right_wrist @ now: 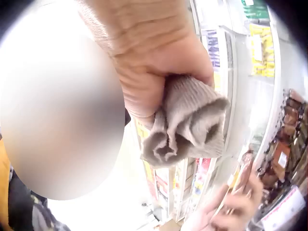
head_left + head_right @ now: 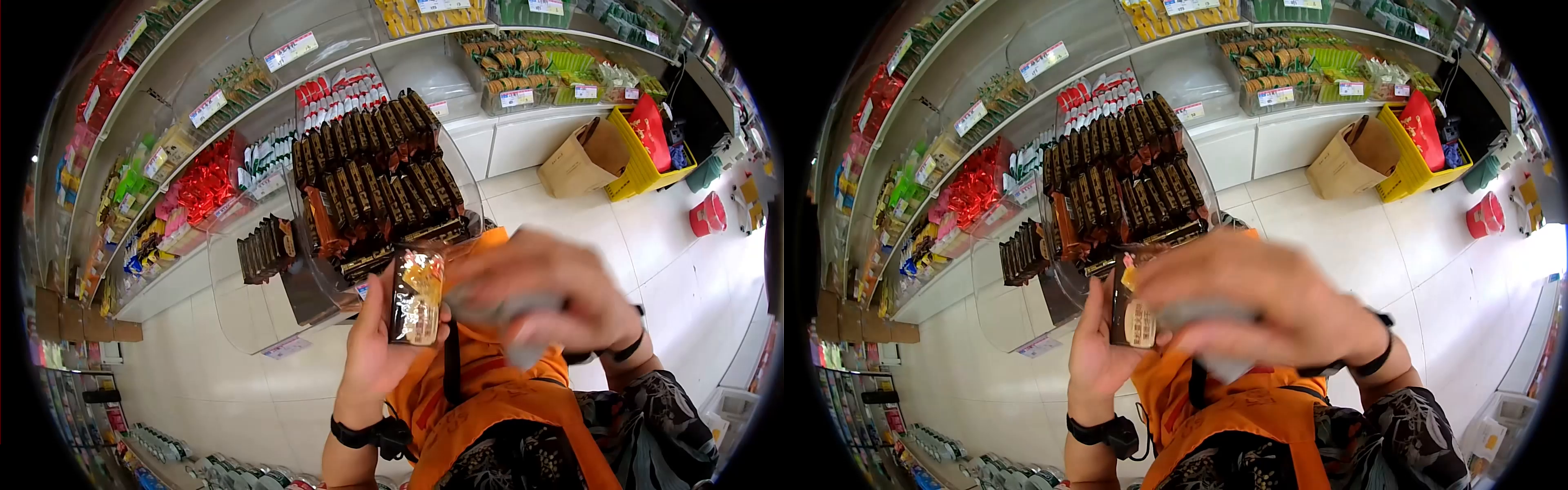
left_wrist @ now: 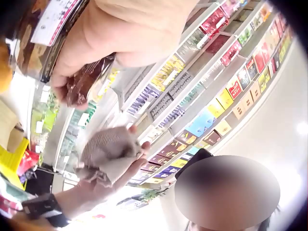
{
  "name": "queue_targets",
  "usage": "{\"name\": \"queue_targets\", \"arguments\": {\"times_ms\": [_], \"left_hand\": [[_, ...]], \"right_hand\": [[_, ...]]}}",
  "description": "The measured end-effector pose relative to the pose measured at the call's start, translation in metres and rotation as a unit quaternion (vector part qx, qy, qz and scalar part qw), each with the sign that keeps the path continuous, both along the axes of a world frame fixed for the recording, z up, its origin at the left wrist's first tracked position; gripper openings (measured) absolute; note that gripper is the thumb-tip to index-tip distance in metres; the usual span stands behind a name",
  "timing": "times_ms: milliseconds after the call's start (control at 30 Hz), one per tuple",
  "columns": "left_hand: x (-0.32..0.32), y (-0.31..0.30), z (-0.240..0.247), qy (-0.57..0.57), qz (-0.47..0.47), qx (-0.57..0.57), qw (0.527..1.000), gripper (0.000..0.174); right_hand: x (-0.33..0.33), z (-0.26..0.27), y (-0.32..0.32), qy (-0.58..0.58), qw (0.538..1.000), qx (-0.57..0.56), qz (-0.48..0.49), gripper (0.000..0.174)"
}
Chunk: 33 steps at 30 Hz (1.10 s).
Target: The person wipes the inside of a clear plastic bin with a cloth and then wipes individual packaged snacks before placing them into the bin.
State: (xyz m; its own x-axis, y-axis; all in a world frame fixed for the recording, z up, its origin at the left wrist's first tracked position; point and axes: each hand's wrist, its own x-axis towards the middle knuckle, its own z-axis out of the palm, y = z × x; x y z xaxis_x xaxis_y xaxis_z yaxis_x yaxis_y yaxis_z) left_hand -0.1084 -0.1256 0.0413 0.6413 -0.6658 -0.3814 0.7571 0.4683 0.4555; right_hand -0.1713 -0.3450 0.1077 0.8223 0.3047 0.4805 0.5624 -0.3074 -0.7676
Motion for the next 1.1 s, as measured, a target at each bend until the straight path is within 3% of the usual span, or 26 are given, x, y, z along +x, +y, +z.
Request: {"name": "queue_targets", "arguments": {"times_ms": [67, 100, 167, 267, 367, 400, 500, 533, 600, 633, 667, 733, 767, 867, 933, 967, 1000, 1033, 1100], "left_hand": [[-0.004, -0.014, 0.014, 0.041, 0.044, 0.027, 0.998, 0.058], [-0.002, -0.004, -0.008, 0.03, -0.015, -0.193, 0.981, 0.057], [-0.01, -0.014, -0.004, 0.003, 0.028, -0.076, 0.997, 0.058], [-0.02, -0.017, -0.013, 0.076, 0.024, -0.192, 0.978, 0.056], [-0.028, -0.035, 0.004, 0.018, 0.035, 0.056, 0.998, 0.052], [-0.022, -0.026, -0.018, -0.039, -0.037, -0.066, 0.996, 0.048], [-0.025, -0.023, -0.005, -0.142, -0.048, 0.021, 0.988, 0.044], [-0.025, -0.019, 0.001, -0.12, -0.04, 0.015, 0.992, 0.038], [-0.027, -0.024, 0.013, -0.212, 0.061, 0.088, 0.971, 0.035], [-0.026, -0.027, 0.017, -0.255, 0.111, 0.125, 0.952, 0.034], [-0.021, -0.026, 0.008, -0.367, 0.151, 0.181, 0.9, 0.033], [-0.021, -0.024, 0.009, -0.398, 0.172, 0.221, 0.874, 0.032], [-0.021, -0.023, 0.011, -0.414, 0.183, 0.243, 0.858, 0.032], [-0.014, -0.007, 0.013, -0.37, 0.211, 0.223, 0.877, 0.032], [-0.002, 0.004, 0.026, -0.344, 0.27, 0.187, 0.879, 0.029], [0.01, 0.014, 0.037, -0.37, 0.304, 0.209, 0.853, 0.029], [0.026, 0.034, 0.039, -0.393, 0.331, 0.263, 0.817, 0.029], [0.046, 0.052, 0.048, -0.437, 0.34, 0.315, 0.771, 0.029], [0.082, 0.076, 0.065, -0.442, 0.311, 0.423, 0.727, 0.032]], "right_hand": [[0.003, -0.02, 0.035, -0.114, 0.992, -0.058, 0.014, 0.034], [0.006, -0.032, 0.045, -0.158, 0.982, -0.102, -0.013, 0.034], [0.011, -0.049, 0.057, -0.24, 0.95, -0.19, -0.065, 0.034], [0.027, -0.05, 0.056, -0.229, 0.936, -0.196, -0.179, 0.03], [0.05, -0.05, 0.038, -0.167, 0.942, -0.224, -0.184, 0.023], [0.06, -0.056, 0.031, -0.159, 0.957, -0.173, -0.172, 0.021], [0.071, -0.058, 0.019, 0.05, 0.984, 0.078, -0.154, 0.017], [0.076, -0.063, 0.014, 0.15, 0.961, 0.22, -0.068, 0.02], [0.069, -0.066, 0.012, 0.273, 0.878, 0.393, 0.026, 0.023], [0.064, -0.067, 0.015, 0.33, 0.815, 0.47, 0.072, 0.025], [0.06, -0.066, 0.032, 0.363, 0.784, 0.499, 0.064, 0.03], [0.047, -0.07, 0.042, 0.353, 0.82, 0.451, 0.017, 0.033], [0.044, -0.065, 0.048, 0.34, 0.805, 0.486, 0.021, 0.033], [0.036, -0.068, 0.045, 0.355, 0.864, 0.357, -0.002, 0.033], [0.033, -0.071, 0.04, 0.395, 0.873, 0.278, 0.065, 0.032], [0.032, -0.071, 0.037, 0.414, 0.874, 0.235, 0.096, 0.032], [0.028, -0.062, 0.036, 0.369, 0.905, 0.196, 0.073, 0.031], [0.029, -0.063, 0.031, 0.362, 0.904, 0.216, 0.072, 0.031], [0.028, -0.066, 0.02, 0.35, 0.898, 0.259, 0.063, 0.032]]}}
